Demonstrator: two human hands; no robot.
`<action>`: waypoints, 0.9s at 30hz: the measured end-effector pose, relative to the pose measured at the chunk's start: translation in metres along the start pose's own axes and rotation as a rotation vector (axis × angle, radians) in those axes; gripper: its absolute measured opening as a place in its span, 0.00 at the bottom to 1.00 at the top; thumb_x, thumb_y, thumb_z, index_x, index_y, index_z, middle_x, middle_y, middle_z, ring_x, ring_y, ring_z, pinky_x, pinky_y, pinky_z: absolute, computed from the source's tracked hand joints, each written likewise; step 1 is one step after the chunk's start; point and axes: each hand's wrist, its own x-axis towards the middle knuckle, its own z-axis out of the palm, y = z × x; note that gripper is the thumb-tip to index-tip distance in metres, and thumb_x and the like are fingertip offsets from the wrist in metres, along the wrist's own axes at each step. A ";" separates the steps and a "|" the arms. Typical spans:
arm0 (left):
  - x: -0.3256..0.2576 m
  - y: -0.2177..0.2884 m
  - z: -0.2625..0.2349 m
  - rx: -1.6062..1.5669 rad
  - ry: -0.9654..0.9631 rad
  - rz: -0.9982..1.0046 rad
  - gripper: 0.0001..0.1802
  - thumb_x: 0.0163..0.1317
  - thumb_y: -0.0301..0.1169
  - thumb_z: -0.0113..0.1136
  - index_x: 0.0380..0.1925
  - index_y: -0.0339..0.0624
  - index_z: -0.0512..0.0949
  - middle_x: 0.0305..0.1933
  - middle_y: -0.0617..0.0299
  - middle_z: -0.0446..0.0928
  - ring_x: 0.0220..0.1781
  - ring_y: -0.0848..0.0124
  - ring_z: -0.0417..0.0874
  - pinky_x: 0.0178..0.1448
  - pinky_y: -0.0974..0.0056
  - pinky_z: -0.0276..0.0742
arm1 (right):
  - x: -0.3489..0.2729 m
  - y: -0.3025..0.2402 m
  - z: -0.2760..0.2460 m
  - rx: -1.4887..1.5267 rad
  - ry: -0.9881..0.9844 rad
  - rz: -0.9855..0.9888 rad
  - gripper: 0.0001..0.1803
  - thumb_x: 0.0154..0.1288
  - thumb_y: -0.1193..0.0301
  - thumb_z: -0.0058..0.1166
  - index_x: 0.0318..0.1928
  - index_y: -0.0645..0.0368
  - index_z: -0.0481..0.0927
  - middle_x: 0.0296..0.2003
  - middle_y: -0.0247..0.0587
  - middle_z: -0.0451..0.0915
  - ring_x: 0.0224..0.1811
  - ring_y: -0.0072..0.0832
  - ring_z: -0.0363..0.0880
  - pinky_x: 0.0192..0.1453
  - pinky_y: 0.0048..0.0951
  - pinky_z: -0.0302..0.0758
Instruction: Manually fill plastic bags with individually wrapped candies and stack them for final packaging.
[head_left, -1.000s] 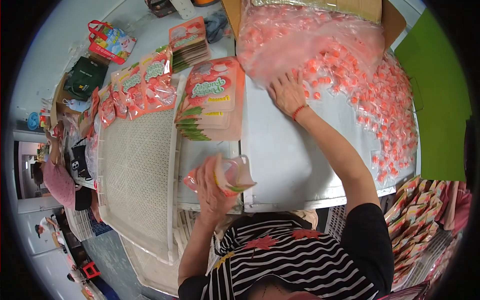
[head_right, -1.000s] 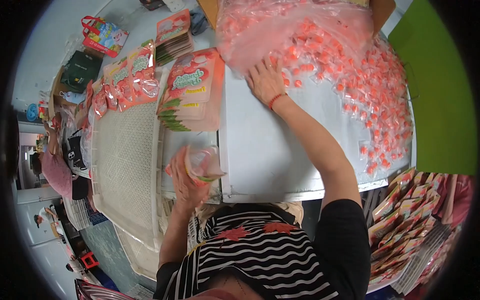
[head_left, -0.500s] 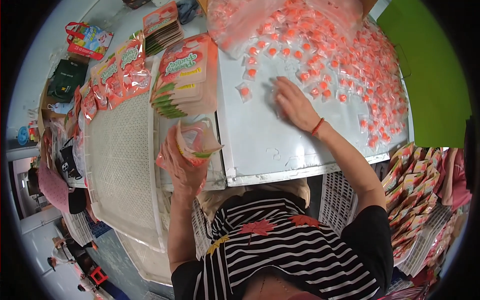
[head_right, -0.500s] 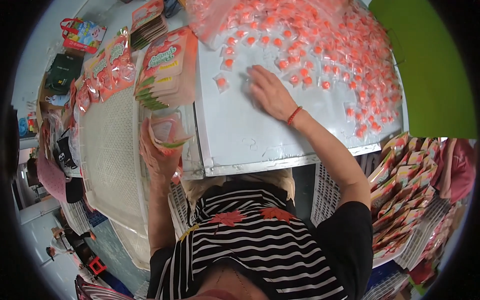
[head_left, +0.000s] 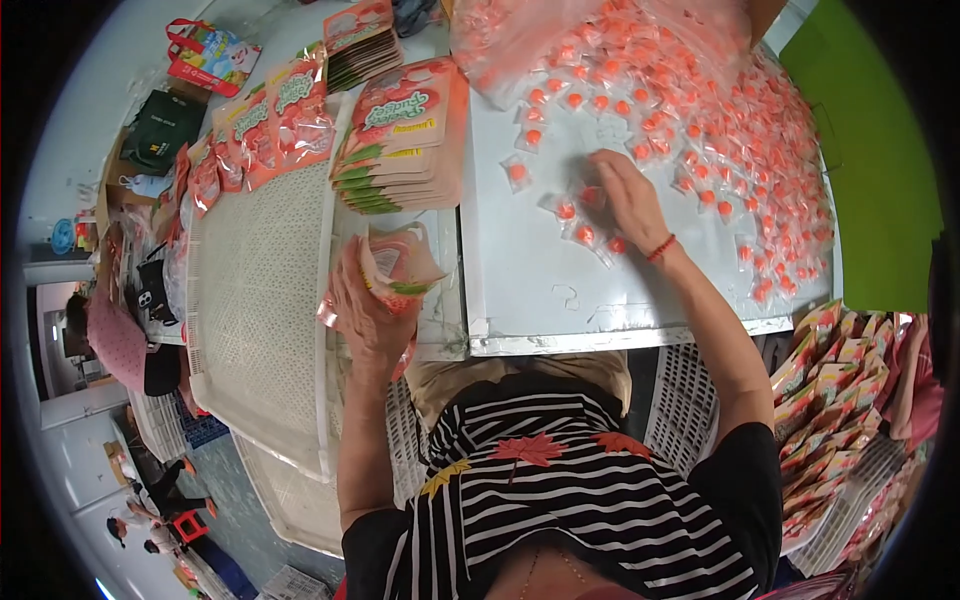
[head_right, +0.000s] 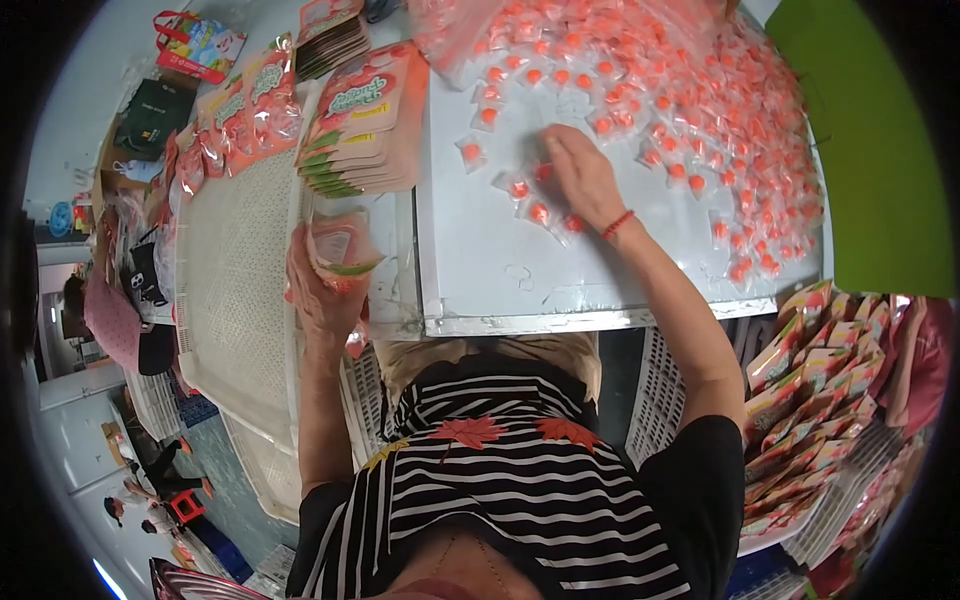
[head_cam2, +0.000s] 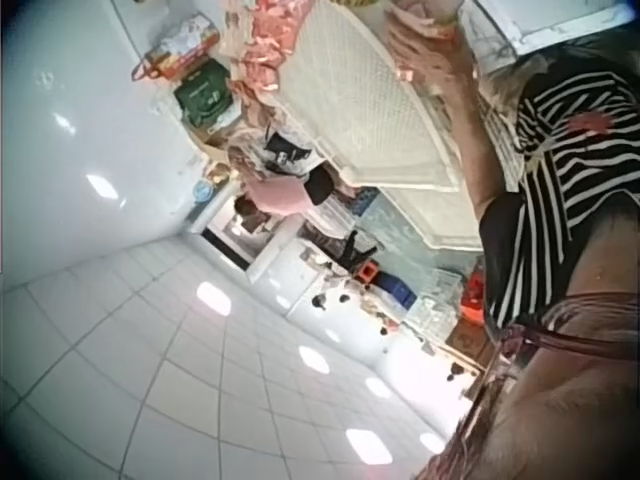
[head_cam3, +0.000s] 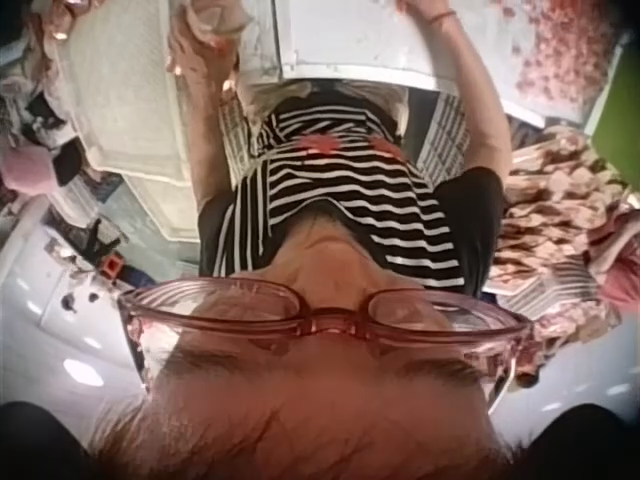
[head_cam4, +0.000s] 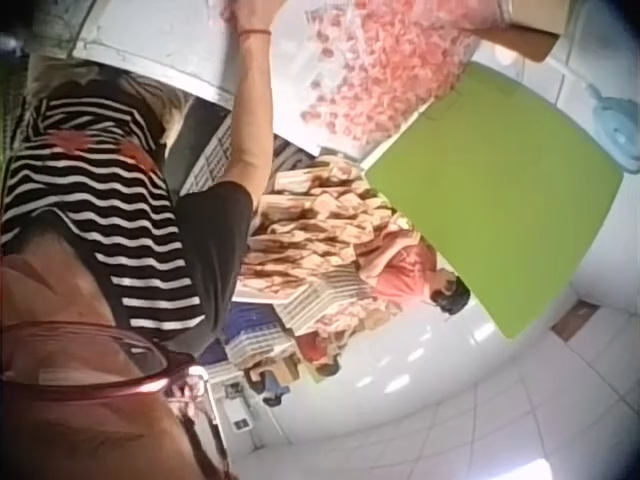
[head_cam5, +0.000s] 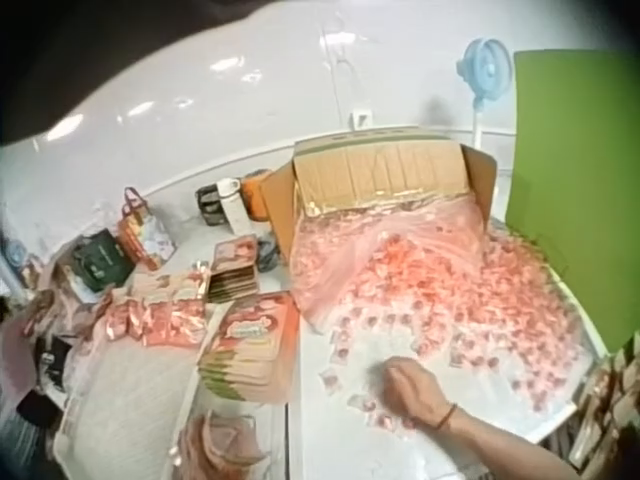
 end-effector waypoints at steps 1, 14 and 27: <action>0.000 0.000 0.000 -0.003 0.001 0.003 0.53 0.35 0.33 0.76 0.63 0.35 0.57 0.57 0.47 0.66 0.56 0.47 0.69 0.60 0.50 0.65 | 0.012 -0.008 0.006 -0.069 -0.029 -0.144 0.16 0.72 0.65 0.40 0.52 0.60 0.74 0.51 0.46 0.75 0.54 0.36 0.74 0.57 0.30 0.70; -0.002 -0.006 -0.002 0.010 -0.015 0.008 0.53 0.35 0.32 0.76 0.63 0.36 0.57 0.57 0.48 0.66 0.56 0.48 0.69 0.61 0.49 0.64 | 0.039 -0.025 0.002 0.017 -0.596 -0.082 0.20 0.73 0.58 0.37 0.53 0.55 0.77 0.55 0.40 0.75 0.59 0.36 0.70 0.65 0.35 0.64; 0.004 -0.002 0.005 -0.006 -0.033 -0.007 0.52 0.36 0.34 0.75 0.63 0.36 0.58 0.57 0.48 0.67 0.57 0.48 0.68 0.62 0.50 0.63 | -0.049 -0.029 -0.015 -0.477 -0.112 -0.344 0.37 0.55 0.47 0.58 0.63 0.48 0.68 0.66 0.48 0.59 0.69 0.49 0.54 0.70 0.55 0.51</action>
